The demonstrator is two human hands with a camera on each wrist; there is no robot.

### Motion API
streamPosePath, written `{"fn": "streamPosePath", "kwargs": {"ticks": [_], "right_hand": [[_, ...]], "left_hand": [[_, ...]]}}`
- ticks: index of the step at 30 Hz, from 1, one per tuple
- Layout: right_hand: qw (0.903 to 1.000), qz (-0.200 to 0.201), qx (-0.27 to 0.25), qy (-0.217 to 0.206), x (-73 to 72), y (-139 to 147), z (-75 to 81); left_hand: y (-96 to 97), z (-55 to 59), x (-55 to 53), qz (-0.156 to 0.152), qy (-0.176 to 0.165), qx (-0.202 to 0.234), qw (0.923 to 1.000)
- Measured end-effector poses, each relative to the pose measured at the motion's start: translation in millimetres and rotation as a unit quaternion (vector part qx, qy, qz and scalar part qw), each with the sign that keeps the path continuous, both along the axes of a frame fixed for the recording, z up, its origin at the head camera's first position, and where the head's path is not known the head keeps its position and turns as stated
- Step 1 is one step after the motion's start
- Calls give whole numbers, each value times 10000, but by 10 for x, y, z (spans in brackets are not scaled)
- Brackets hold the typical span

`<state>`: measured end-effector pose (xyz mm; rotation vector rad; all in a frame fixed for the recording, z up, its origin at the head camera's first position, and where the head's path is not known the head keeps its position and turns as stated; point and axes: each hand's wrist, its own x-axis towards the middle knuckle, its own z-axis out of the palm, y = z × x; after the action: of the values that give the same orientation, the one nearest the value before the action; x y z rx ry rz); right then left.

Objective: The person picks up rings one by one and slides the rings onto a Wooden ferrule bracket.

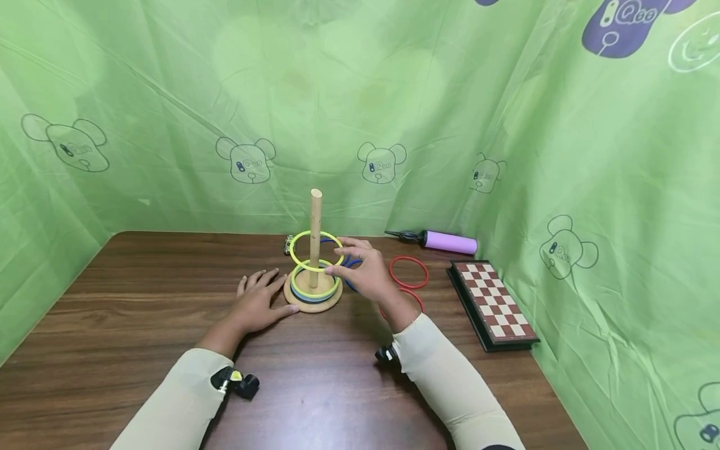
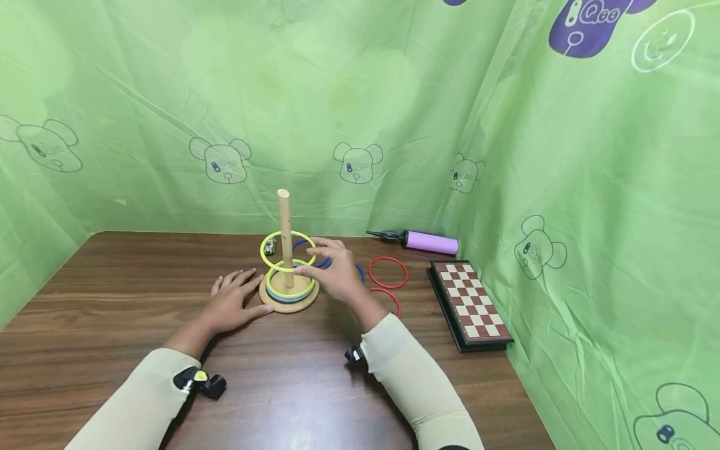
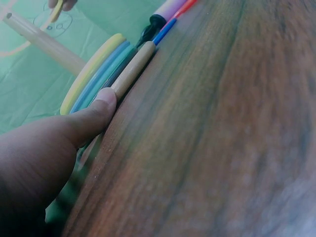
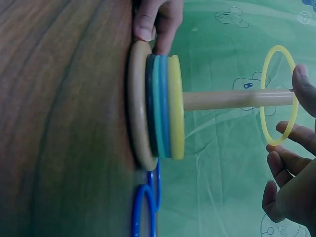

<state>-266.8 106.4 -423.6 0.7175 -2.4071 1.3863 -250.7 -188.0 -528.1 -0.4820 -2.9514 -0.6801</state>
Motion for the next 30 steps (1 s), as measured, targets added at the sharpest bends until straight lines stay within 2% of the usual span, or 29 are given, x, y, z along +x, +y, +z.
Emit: {"fn": "streamPosePath", "kwargs": {"ticks": [7, 16, 30], "right_hand": [[9992, -60, 157, -369, 4, 13, -128], [9980, -56, 447, -445, -20, 23, -286], [9951, -50, 460, -873, -70, 47, -412]], "left_hand": [[9, 11, 1, -36, 32, 0, 10000], [5, 17, -2, -6, 6, 23, 10000], [-5, 11, 7, 7, -16, 0, 10000]]}}
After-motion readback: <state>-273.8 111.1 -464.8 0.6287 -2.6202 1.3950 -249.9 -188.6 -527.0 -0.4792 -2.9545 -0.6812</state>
